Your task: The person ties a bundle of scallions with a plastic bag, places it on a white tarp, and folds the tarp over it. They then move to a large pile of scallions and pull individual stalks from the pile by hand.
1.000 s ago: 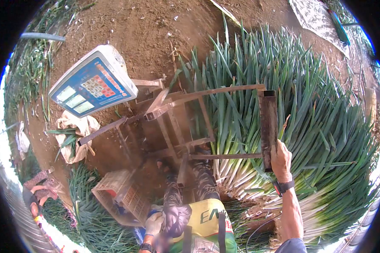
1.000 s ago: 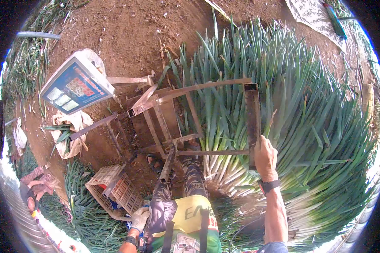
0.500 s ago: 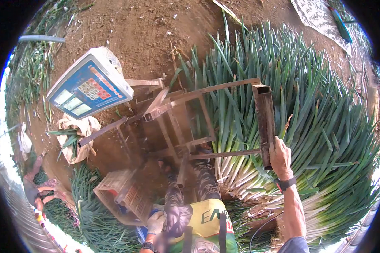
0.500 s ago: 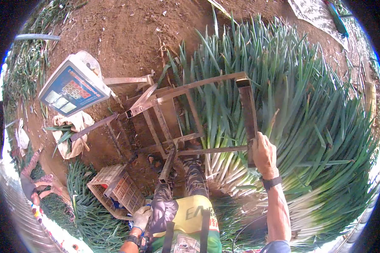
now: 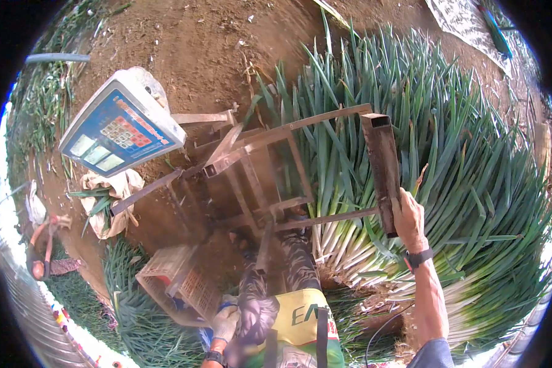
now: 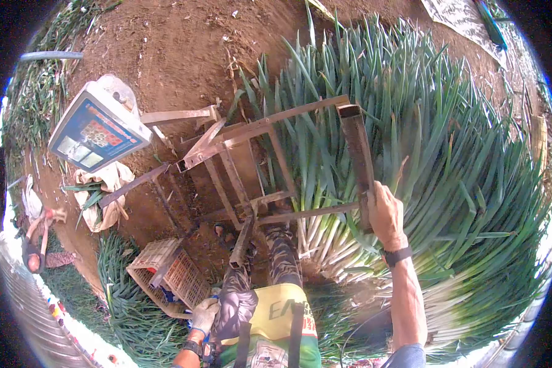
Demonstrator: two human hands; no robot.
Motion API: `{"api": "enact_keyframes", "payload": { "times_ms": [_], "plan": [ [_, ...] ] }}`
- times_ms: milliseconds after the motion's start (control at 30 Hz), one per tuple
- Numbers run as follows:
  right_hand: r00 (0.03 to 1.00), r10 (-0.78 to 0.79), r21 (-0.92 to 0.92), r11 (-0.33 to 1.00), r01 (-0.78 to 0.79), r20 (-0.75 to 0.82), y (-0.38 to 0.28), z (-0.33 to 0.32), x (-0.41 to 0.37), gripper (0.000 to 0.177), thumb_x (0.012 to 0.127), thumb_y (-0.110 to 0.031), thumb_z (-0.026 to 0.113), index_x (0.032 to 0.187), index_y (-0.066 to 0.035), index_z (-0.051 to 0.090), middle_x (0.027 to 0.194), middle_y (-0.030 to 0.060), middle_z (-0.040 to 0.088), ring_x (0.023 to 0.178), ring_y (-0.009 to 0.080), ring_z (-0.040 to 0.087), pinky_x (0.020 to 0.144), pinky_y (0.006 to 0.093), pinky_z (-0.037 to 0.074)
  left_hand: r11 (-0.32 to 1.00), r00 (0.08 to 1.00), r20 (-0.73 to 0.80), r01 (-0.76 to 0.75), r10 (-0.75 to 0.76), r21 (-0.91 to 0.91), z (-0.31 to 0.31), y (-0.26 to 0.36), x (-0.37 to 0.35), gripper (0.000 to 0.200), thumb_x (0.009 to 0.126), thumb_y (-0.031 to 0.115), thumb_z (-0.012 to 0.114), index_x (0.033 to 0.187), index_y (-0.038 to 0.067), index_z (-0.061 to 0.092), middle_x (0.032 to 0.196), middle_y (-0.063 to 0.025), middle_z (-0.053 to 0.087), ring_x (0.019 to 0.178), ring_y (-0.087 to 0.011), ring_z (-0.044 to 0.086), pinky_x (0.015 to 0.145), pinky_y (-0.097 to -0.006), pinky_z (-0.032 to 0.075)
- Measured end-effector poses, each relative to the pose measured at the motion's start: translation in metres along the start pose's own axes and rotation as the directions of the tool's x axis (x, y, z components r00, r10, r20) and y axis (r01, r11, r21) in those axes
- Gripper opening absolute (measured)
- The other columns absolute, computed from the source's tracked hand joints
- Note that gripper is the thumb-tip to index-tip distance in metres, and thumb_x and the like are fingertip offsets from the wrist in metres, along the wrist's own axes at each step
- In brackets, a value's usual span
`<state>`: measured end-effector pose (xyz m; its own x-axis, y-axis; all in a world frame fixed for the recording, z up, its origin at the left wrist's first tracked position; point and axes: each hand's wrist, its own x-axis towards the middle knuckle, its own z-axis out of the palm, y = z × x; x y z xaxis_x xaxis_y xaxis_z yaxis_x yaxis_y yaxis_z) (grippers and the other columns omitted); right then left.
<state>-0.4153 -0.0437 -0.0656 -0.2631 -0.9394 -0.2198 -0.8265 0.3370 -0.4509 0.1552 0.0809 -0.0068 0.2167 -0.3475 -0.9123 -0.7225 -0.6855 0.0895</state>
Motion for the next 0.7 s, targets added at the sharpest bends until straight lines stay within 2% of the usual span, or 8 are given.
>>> {"api": "enact_keyframes", "payload": {
  "times_ms": [100, 133, 300, 400, 500, 533, 600, 700],
  "plan": [
    [0.998, -0.015, -0.004, 1.0, 0.015, -0.063, 0.011, 0.015, 0.005, 0.024, 0.093, -0.009, 0.066, 0.115, 0.001, 0.064, 0.097, 0.0199, 0.067, 0.087, 0.0414, 0.068, 0.074, 0.0455, 0.055, 1.0, 1.0, 0.004, -0.01, 0.01, -0.015, 0.004, -0.012, 0.008, 0.034, 0.091, 0.024, 0.07, 0.115, 0.0, 0.073, 0.112, -0.016, 0.075, 0.107, -0.0269, 0.07, 0.097, -0.0351, 0.051],
    [0.998, -0.001, 0.003, 1.0, 0.001, -0.058, 0.016, 0.022, 0.006, 0.025, 0.091, -0.011, 0.067, 0.114, 0.0, 0.065, 0.098, 0.0189, 0.068, 0.091, 0.0397, 0.067, 0.077, 0.0456, 0.055, 1.0, 1.0, 0.008, 0.004, -0.004, -0.02, 0.005, -0.015, 0.009, 0.034, 0.091, 0.024, 0.07, 0.115, 0.001, 0.074, 0.112, -0.0152, 0.075, 0.107, -0.0258, 0.07, 0.098, -0.0342, 0.051],
    [0.997, -0.064, -0.048, 0.997, 0.063, -0.033, 0.014, 0.043, 0.016, 0.027, 0.087, -0.007, 0.068, 0.113, 0.0, 0.066, 0.096, 0.0172, 0.069, 0.093, 0.0369, 0.065, 0.079, 0.0459, 0.054, 0.999, 1.0, 0.006, 0.002, -0.002, 0.033, 0.004, -0.004, 0.01, 0.033, 0.091, 0.024, 0.071, 0.116, 0.003, 0.074, 0.113, -0.0137, 0.076, 0.107, -0.0239, 0.071, 0.098, -0.032, 0.051],
    [0.995, -0.094, 0.0, 0.996, 0.094, -0.037, 0.004, 0.061, 0.017, 0.022, 0.087, -0.007, 0.067, 0.108, 0.0, 0.064, 0.09, 0.0171, 0.068, 0.091, 0.0384, 0.064, 0.078, 0.0479, 0.053, 0.999, 0.999, -0.005, 0.037, -0.037, -0.018, 0.008, -0.007, 0.011, 0.033, 0.09, 0.023, 0.07, 0.112, -0.001, 0.074, 0.11, -0.0164, 0.075, 0.105, -0.028, 0.07, 0.095, -0.035, 0.052],
    [0.992, -0.093, 0.055, 0.995, 0.089, 0.084, -0.016, 0.077, 0.02, 0.015, 0.087, -0.007, 0.066, 0.1, -0.001, 0.062, 0.087, 0.0174, 0.066, 0.089, 0.0391, 0.063, 0.077, 0.0492, 0.053, 1.0, 1.0, -0.002, -0.016, 0.016, 0.026, 0.008, -0.005, 0.01, 0.033, 0.09, 0.023, 0.069, 0.112, -0.001, 0.073, 0.111, -0.0164, 0.074, 0.106, -0.0276, 0.069, 0.096, -0.0347, 0.051],
    [0.991, -0.111, 0.067, 0.992, 0.106, 0.07, -0.021, 0.088, 0.018, 0.011, 0.087, -0.007, 0.064, 0.095, -0.002, 0.058, 0.085, 0.0175, 0.065, 0.088, 0.0393, 0.062, 0.076, 0.0505, 0.052, 1.0, 1.0, 0.005, 0.007, -0.007, 0.002, 0.008, -0.001, 0.009, 0.033, 0.09, 0.022, 0.07, 0.113, -0.001, 0.073, 0.112, -0.0161, 0.074, 0.107, -0.0271, 0.069, 0.096, -0.0346, 0.051],
    [0.992, -0.1, 0.083, 0.992, 0.094, 0.076, -0.035, 0.11, 0.015, 0.012, 0.086, -0.006, 0.064, 0.097, -0.001, 0.06, 0.087, 0.0174, 0.066, 0.089, 0.0389, 0.062, 0.076, 0.0498, 0.053, 0.997, 0.998, 0.012, 0.055, -0.054, -0.047, 0.007, 0.006, 0.006, 0.033, 0.09, 0.022, 0.07, 0.113, -0.001, 0.073, 0.112, -0.0155, 0.074, 0.107, -0.0261, 0.069, 0.097, -0.0343, 0.051],
    [0.998, -0.066, 0.078, 0.995, 0.064, 0.022, -0.046, 0.12, 0.005, 0.015, 0.085, -0.006, 0.066, 0.099, 0.001, 0.063, 0.088, 0.0172, 0.067, 0.088, 0.0382, 0.062, 0.077, 0.0482, 0.053, 0.992, 0.998, -0.004, 0.055, -0.056, -0.11, 0.009, 0.0, 0.004, 0.03, 0.093, 0.017, 0.07, 0.116, -0.002, 0.072, 0.11, -0.0102, 0.076, 0.102, -0.0182, 0.07, 0.093, -0.0304, 0.053]
  ]
}}
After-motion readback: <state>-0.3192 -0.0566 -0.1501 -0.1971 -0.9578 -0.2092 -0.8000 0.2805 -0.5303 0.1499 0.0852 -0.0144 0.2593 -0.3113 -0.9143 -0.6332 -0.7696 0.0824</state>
